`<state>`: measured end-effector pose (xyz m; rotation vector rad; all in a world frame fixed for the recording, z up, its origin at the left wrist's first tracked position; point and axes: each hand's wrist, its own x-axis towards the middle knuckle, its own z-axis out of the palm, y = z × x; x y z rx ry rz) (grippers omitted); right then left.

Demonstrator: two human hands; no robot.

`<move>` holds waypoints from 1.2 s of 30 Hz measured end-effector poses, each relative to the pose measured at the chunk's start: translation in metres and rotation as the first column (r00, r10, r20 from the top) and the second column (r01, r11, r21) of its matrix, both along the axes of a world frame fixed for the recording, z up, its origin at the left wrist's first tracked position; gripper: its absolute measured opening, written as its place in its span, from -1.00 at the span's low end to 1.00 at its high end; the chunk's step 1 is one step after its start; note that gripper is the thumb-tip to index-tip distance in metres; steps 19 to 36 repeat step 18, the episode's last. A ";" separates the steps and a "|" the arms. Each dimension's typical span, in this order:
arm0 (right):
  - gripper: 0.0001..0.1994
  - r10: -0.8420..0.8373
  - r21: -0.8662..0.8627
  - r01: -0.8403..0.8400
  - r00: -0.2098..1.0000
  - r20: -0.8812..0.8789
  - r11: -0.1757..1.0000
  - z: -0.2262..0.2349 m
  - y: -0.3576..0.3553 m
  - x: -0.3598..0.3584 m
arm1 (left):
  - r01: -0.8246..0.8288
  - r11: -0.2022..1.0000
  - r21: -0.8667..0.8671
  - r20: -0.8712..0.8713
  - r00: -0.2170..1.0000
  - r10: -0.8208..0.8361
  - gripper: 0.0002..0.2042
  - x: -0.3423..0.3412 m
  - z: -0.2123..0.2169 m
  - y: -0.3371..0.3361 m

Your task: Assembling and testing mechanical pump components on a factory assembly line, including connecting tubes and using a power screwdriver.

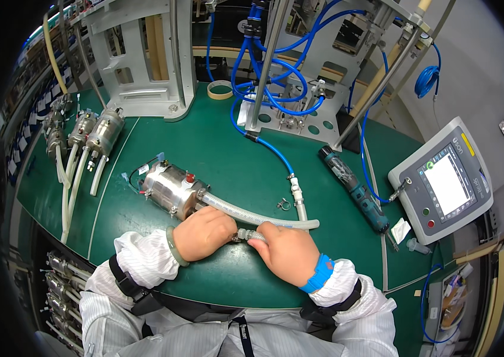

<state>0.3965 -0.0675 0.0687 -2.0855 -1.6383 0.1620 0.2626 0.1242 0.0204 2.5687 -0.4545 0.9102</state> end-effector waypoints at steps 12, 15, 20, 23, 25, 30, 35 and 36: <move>-0.70 -0.017 -0.029 0.009 0.964 -0.264 1.000 -0.010 0.014 0.003 | -0.024 0.999 -0.035 0.090 0.996 0.027 -0.78 0.000 -0.001 0.004; -0.72 0.005 -0.035 -0.018 0.937 -0.349 0.999 -0.015 0.017 0.009 | -0.024 0.999 -0.029 0.077 0.997 0.026 -0.78 0.000 -0.003 0.005; -0.74 -0.011 -0.051 -0.008 0.932 -0.362 0.999 -0.021 0.016 0.011 | -0.047 0.999 -0.025 0.038 0.998 0.048 -0.77 0.002 -0.002 0.005; -0.74 -0.011 -0.051 -0.008 0.932 -0.362 0.999 -0.021 0.016 0.011 | -0.047 0.999 -0.025 0.038 0.998 0.048 -0.77 0.002 -0.002 0.005; -0.74 -0.011 -0.051 -0.008 0.932 -0.362 0.999 -0.021 0.016 0.011 | -0.047 0.999 -0.025 0.038 0.998 0.048 -0.77 0.002 -0.002 0.005; -0.74 -0.011 -0.051 -0.008 0.932 -0.362 0.999 -0.021 0.016 0.011 | -0.047 0.999 -0.025 0.038 0.998 0.048 -0.77 0.002 -0.002 0.005; -0.74 -0.011 -0.051 -0.008 0.932 -0.362 0.999 -0.021 0.016 0.011 | -0.047 0.999 -0.025 0.038 0.998 0.048 -0.77 0.002 -0.002 0.005; -0.74 -0.011 -0.051 -0.008 0.932 -0.362 0.999 -0.021 0.016 0.011 | -0.047 0.999 -0.025 0.038 0.998 0.048 -0.77 0.002 -0.002 0.005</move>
